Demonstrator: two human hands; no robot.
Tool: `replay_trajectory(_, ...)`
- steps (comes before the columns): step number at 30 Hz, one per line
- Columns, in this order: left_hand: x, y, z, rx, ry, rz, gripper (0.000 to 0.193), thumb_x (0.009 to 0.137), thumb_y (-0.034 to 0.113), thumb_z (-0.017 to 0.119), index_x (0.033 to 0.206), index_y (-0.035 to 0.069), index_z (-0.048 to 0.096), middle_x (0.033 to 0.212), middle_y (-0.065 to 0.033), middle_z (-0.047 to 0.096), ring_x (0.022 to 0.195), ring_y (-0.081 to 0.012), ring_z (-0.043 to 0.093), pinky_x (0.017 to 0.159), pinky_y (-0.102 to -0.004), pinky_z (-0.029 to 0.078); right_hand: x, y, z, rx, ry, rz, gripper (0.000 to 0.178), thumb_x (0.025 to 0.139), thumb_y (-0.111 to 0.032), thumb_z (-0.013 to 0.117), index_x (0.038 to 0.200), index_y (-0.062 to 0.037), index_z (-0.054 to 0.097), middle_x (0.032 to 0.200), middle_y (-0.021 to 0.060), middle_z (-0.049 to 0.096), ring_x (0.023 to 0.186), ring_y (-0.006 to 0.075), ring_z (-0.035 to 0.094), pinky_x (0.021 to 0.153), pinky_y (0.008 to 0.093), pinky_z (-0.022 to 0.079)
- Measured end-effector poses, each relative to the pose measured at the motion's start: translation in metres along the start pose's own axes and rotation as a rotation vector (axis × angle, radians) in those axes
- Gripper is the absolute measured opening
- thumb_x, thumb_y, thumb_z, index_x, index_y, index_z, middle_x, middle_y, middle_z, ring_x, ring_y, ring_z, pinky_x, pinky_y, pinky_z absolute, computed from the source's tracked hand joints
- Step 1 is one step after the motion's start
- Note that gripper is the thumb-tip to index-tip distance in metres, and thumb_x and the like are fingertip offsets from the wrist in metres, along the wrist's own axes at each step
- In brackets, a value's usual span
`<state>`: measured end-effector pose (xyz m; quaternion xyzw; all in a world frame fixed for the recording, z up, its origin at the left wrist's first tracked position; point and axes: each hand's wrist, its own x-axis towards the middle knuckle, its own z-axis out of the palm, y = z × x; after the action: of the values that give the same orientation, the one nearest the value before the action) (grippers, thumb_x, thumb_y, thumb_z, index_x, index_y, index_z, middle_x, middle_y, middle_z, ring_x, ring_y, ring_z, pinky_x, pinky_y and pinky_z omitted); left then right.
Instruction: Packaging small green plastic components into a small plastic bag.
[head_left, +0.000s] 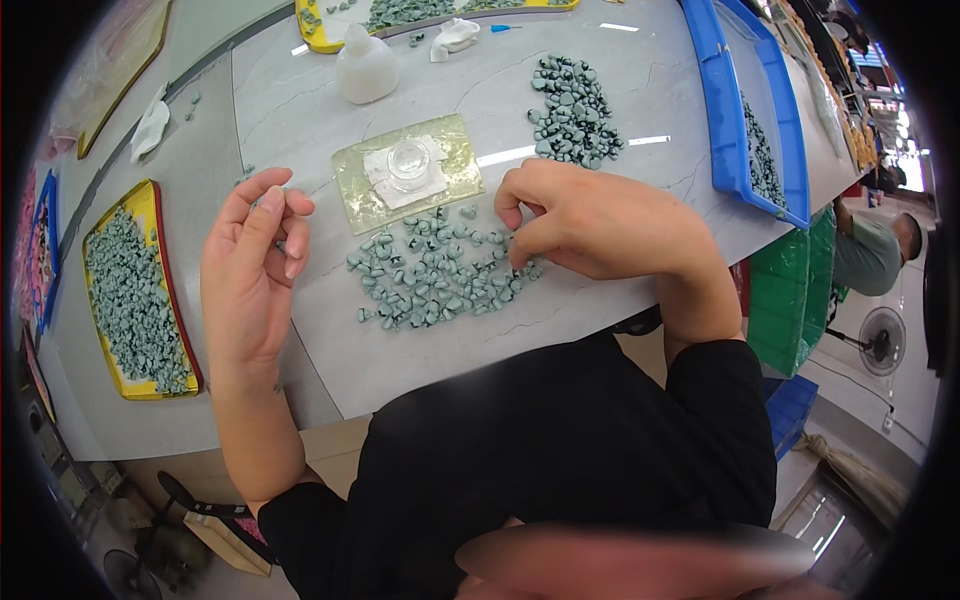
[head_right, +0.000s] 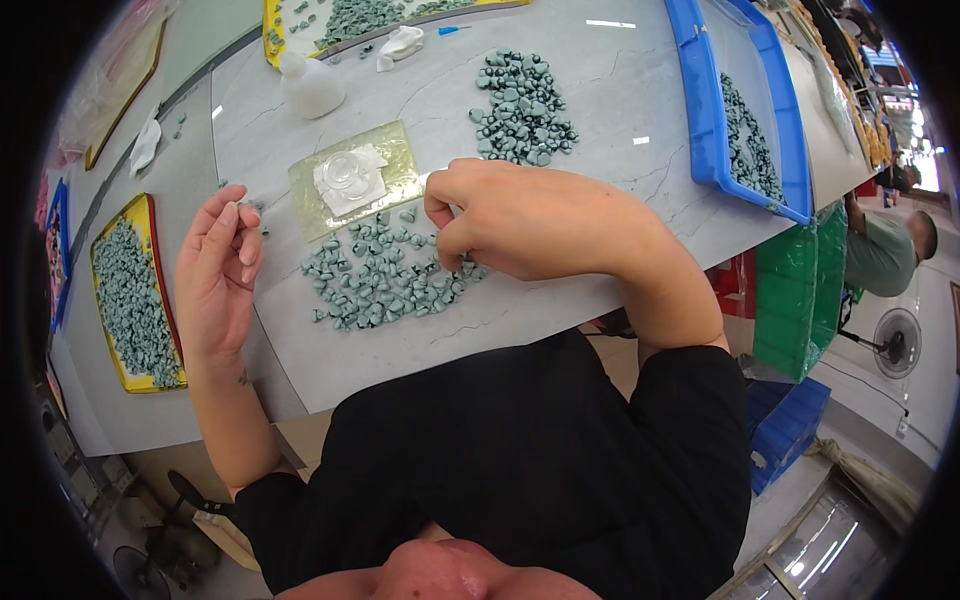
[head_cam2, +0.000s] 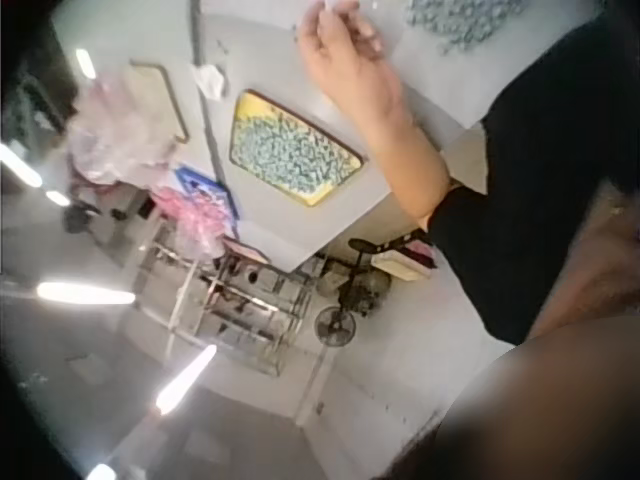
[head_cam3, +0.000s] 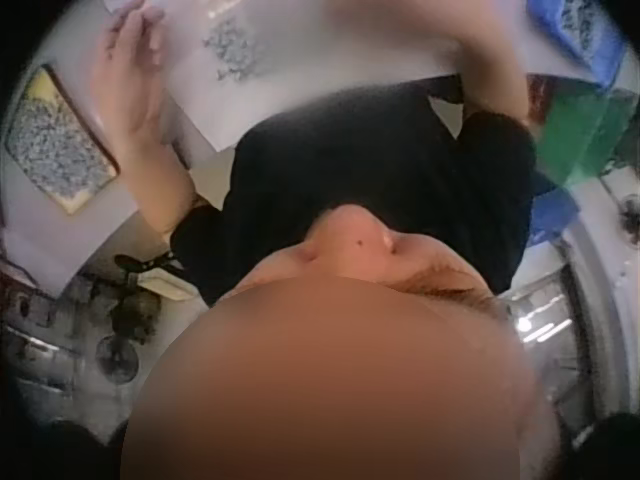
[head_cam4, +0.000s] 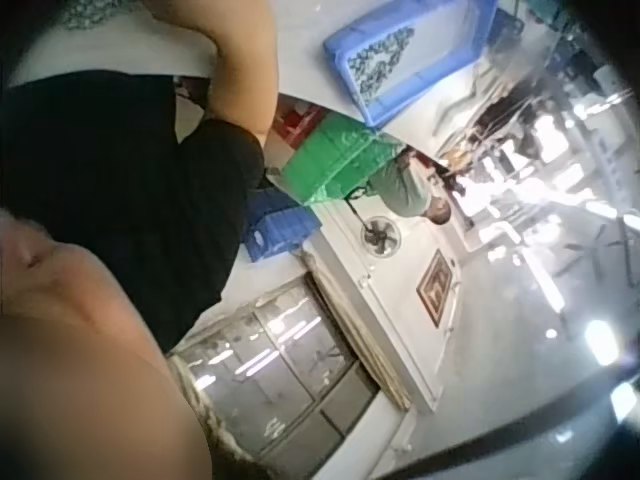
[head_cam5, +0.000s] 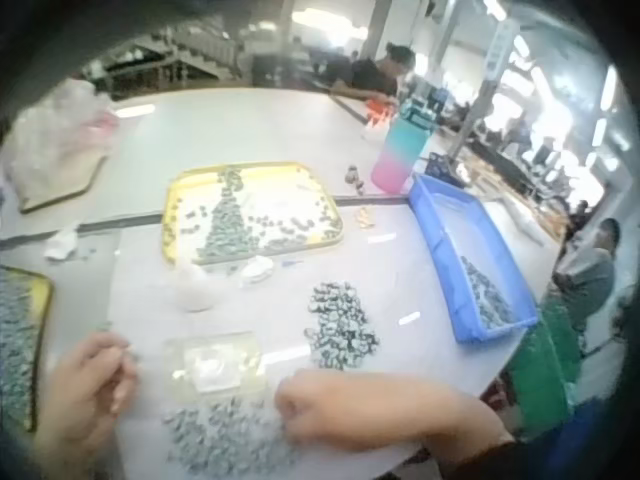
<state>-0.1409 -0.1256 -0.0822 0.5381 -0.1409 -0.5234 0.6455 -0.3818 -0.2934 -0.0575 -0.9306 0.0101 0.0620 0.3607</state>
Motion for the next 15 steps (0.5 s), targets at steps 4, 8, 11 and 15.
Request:
replay_trajectory(4,0.0003,-0.001,0.0013,0.004,0.001,-0.002,0.024,0.093,0.013,0.051,0.112,-0.003,0.05,0.087,-0.0085,0.06,0.061,-0.007,0.045,0.051,-0.0182,0.035,0.0003,-0.0012,0.0,0.016,0.0,-0.032,0.022,0.063,0.004,0.064,0.082,-0.0061,0.068,0.09,0.0056,0.05,0.087,0.0236,0.052,0.073,0.0313,0.045)
replay_trajectory(8,0.0004,-0.0012,0.0015,0.019,0.011,-0.015,0.024,0.094,0.013,0.049,0.113,-0.002,0.05,0.086,-0.0053,0.057,0.062,-0.0065,0.044,0.05,-0.0177,0.035,-0.0017,-0.0006,-0.0002,-0.016,-0.059,-0.004,0.024,0.063,0.004,0.064,0.084,-0.0064,0.068,0.089,0.0048,0.05,0.087,0.0235,0.052,0.071,0.0307,0.045)
replay_trajectory(11,0.0008,-0.0019,0.0003,0.011,-0.002,-0.018,0.023,0.094,0.013,0.049,0.112,-0.002,0.05,0.085,-0.005,0.056,0.061,-0.0064,0.043,0.05,-0.0177,0.034,0.0006,-0.0009,0.0001,-0.003,-0.015,-0.04,0.026,0.061,0.004,0.064,0.084,-0.0069,0.069,0.091,0.0041,0.053,0.088,0.0231,0.052,0.073,0.032,0.045)
replay_trajectory(15,0.0014,-0.0021,0.0007,0.003,-0.004,-0.007,0.022,0.094,0.014,0.051,0.109,-0.002,0.052,0.084,-0.0064,0.059,0.06,-0.0068,0.044,0.051,-0.0183,0.035,0.0049,-0.0023,0.0038,0.003,-0.025,-0.189,0.024,0.061,0.0,0.064,0.084,-0.0069,0.069,0.095,0.0016,0.058,0.088,0.0217,0.052,0.077,0.0327,0.043)
